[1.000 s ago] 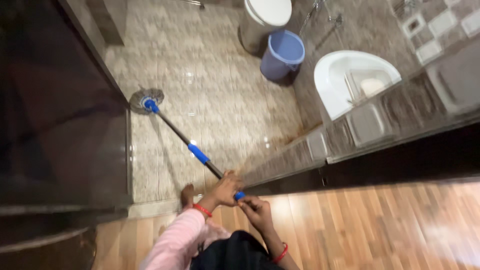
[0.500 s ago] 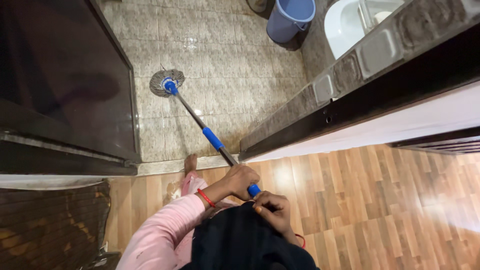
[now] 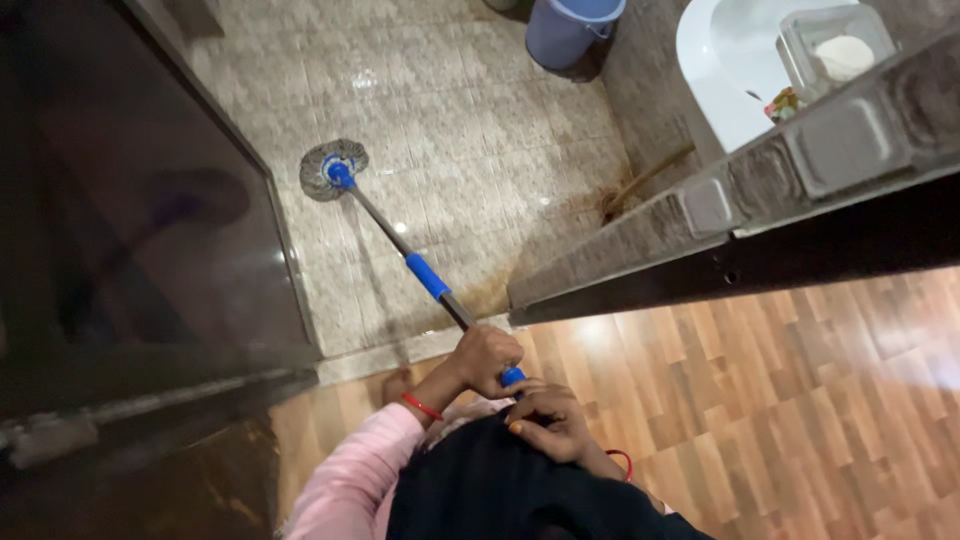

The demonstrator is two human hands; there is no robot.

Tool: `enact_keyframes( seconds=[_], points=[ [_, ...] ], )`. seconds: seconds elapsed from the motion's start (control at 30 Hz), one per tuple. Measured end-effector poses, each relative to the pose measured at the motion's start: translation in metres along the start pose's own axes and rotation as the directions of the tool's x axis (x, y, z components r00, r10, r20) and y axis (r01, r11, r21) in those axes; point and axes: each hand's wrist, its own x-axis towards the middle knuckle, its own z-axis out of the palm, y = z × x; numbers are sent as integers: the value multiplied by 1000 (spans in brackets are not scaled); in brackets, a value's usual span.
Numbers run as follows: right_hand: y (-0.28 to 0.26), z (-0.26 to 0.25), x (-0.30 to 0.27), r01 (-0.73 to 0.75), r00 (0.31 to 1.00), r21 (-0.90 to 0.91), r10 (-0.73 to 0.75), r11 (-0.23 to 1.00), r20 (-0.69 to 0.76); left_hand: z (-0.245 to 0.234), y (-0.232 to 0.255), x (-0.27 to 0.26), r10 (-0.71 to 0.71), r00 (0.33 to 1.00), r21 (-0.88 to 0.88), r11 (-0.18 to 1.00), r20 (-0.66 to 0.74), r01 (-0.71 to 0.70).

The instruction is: The person mops the tiled floor of a bathroom using a long-handled mop, moving it around the base of the toilet and sink.

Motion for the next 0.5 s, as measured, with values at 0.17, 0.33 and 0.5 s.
enact_keyframes(
  seconds=[0.17, 0.33, 0.5],
  points=[
    [4, 52, 69, 32, 997, -4, -32, 999, 67, -63, -45, -29, -9, 999, -7, 1000, 44, 10],
    [31, 89, 119, -6, 996, -70, 12, 998, 87, -104, -94, -47, -25, 998, 21, 1000, 64, 23],
    [68, 116, 132, -68, 997, -40, 66, 997, -34, -131, -113, -52, -92, 993, 2, 996, 68, 92]
  ],
)
